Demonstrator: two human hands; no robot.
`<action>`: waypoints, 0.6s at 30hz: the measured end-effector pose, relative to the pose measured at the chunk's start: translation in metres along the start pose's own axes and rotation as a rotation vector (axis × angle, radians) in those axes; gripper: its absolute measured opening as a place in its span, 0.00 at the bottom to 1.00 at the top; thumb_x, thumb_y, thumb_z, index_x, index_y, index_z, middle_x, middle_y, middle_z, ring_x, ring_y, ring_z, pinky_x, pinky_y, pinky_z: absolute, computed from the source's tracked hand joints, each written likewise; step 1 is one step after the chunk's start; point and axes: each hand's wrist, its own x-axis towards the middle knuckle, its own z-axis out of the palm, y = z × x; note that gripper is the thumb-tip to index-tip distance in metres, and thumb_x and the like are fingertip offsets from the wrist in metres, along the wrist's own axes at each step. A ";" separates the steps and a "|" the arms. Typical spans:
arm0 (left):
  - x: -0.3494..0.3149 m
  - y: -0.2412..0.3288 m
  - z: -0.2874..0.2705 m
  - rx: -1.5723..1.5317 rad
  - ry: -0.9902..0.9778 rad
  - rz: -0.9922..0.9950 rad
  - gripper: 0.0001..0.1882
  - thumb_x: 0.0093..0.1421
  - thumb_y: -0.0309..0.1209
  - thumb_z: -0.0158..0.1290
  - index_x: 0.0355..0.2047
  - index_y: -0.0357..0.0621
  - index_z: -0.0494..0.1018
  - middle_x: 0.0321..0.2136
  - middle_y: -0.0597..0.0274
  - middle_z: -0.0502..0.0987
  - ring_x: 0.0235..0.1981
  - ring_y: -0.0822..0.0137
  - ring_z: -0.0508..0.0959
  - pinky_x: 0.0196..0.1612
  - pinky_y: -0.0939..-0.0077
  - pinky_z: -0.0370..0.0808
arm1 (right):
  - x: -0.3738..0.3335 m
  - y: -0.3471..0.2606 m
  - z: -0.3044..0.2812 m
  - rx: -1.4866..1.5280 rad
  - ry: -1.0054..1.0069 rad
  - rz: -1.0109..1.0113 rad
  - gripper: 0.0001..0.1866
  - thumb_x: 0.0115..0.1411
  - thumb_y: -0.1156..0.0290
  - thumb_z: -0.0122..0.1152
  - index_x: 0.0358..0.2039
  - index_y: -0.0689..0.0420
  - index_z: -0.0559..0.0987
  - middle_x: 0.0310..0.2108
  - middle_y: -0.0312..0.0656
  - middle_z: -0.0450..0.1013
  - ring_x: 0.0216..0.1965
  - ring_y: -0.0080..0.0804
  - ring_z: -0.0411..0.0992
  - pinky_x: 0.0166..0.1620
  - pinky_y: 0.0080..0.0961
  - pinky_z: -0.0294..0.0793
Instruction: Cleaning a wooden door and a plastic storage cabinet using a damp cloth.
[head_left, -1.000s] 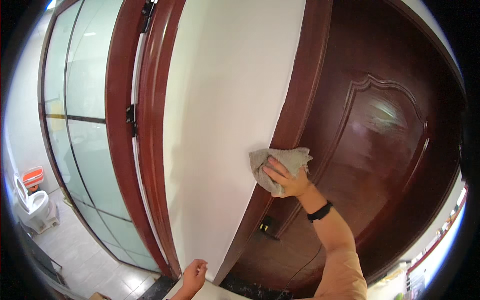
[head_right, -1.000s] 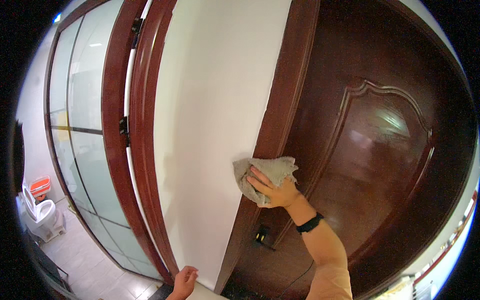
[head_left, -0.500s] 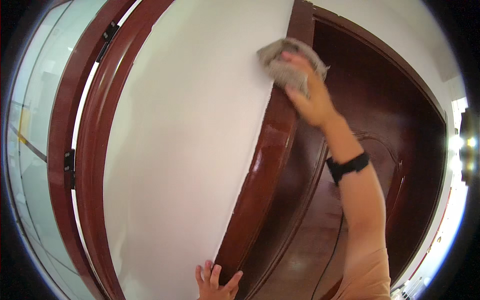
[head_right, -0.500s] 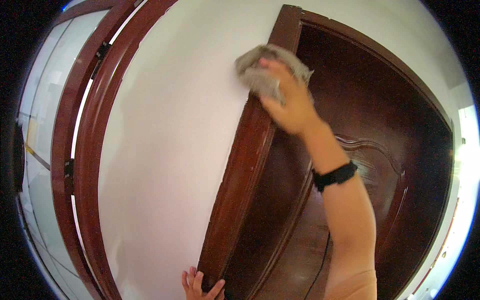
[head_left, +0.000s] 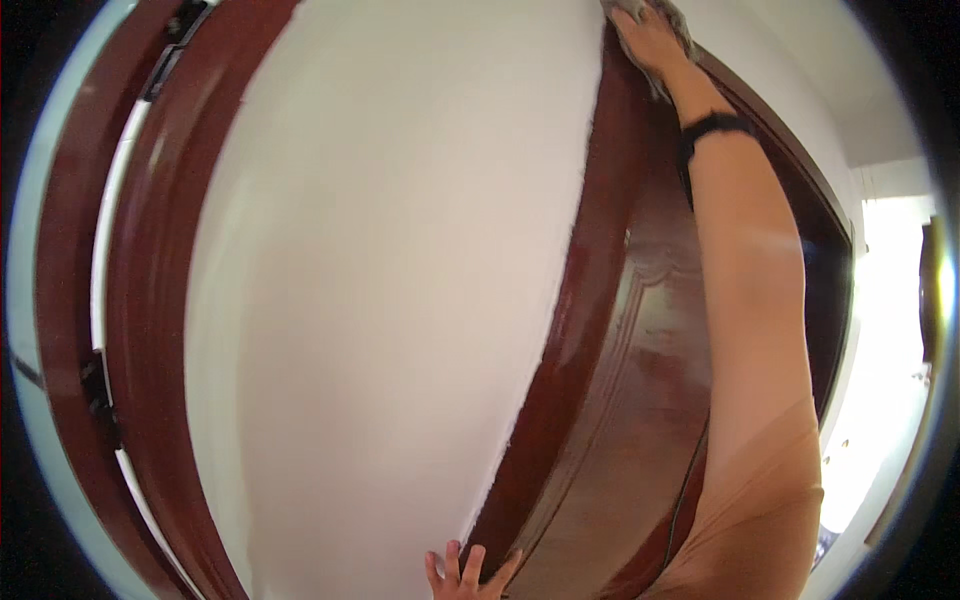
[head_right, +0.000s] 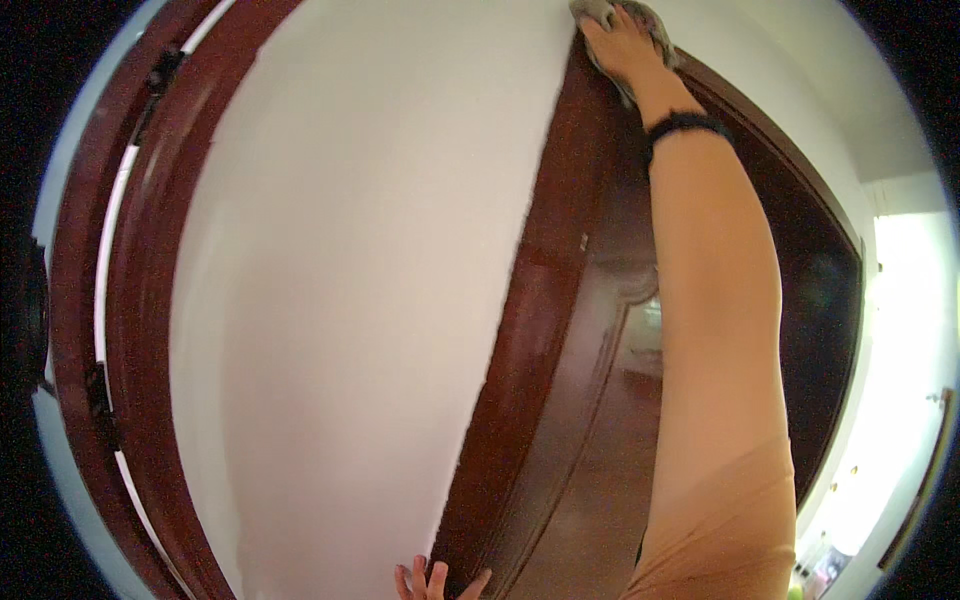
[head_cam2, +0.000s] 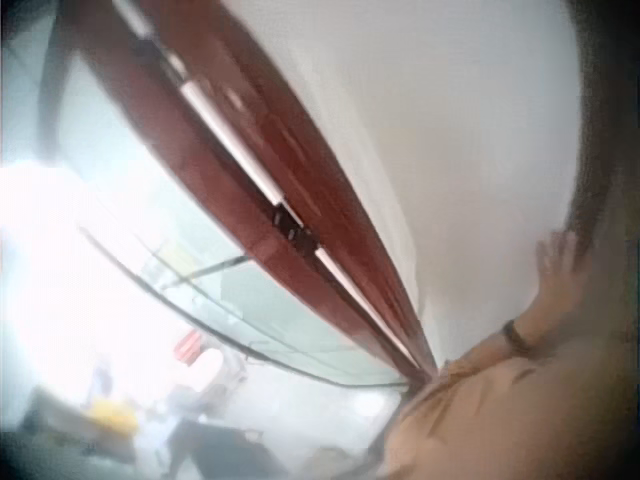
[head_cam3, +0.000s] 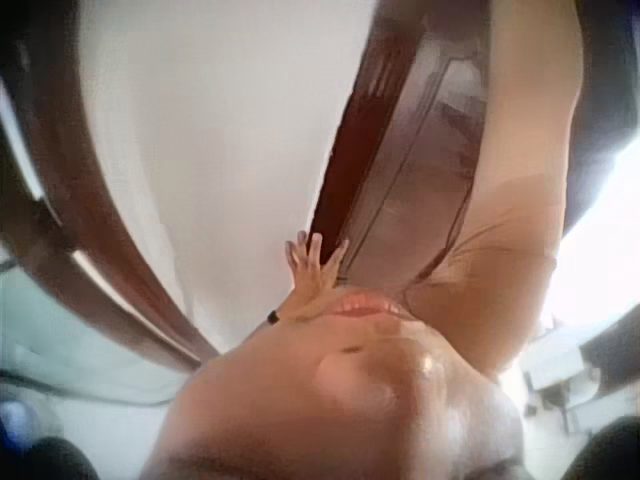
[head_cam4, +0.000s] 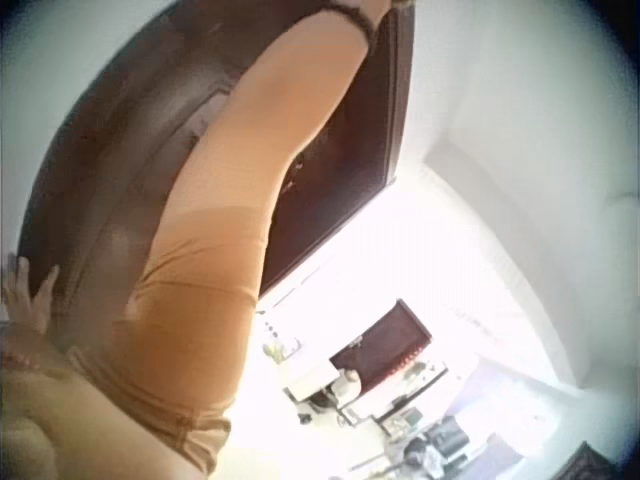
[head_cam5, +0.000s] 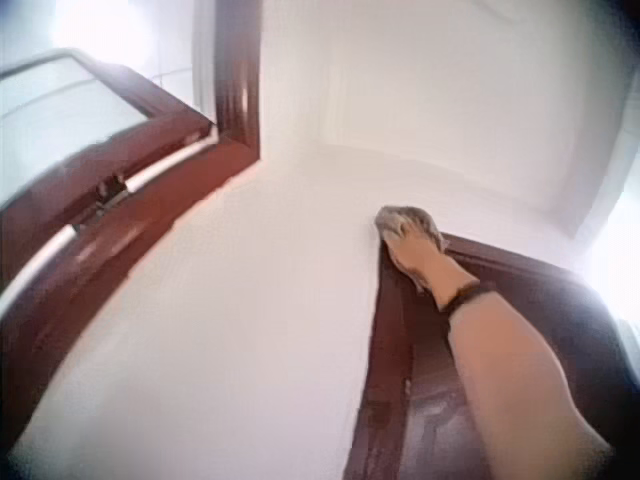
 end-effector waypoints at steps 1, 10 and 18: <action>0.001 -0.001 -0.002 -0.024 0.028 -0.024 0.25 0.58 0.57 0.46 0.54 0.70 0.70 0.64 0.49 0.43 0.61 0.36 0.49 0.57 0.30 0.50 | 0.003 0.014 0.000 -0.144 -0.092 -0.104 0.28 0.68 0.56 0.34 0.63 0.59 0.57 0.62 0.56 0.53 0.62 0.52 0.53 0.62 0.41 0.52; 0.008 0.012 0.023 0.080 0.215 -0.065 0.17 0.56 0.34 0.55 0.47 0.62 0.76 0.64 0.43 0.47 0.60 0.35 0.54 0.59 0.36 0.54 | -0.118 0.161 -0.009 -0.403 -0.112 -0.034 0.25 0.64 0.62 0.35 0.62 0.49 0.62 0.64 0.61 0.47 0.65 0.63 0.44 0.64 0.54 0.48; 0.025 0.058 0.029 0.203 0.315 -0.146 0.17 0.58 0.27 0.52 0.49 0.50 0.74 0.62 0.34 0.51 0.62 0.35 0.53 0.62 0.46 0.55 | -0.236 0.425 -0.025 -0.323 0.048 0.261 0.40 0.62 0.42 0.35 0.65 0.59 0.52 0.68 0.47 0.41 0.68 0.49 0.43 0.67 0.39 0.46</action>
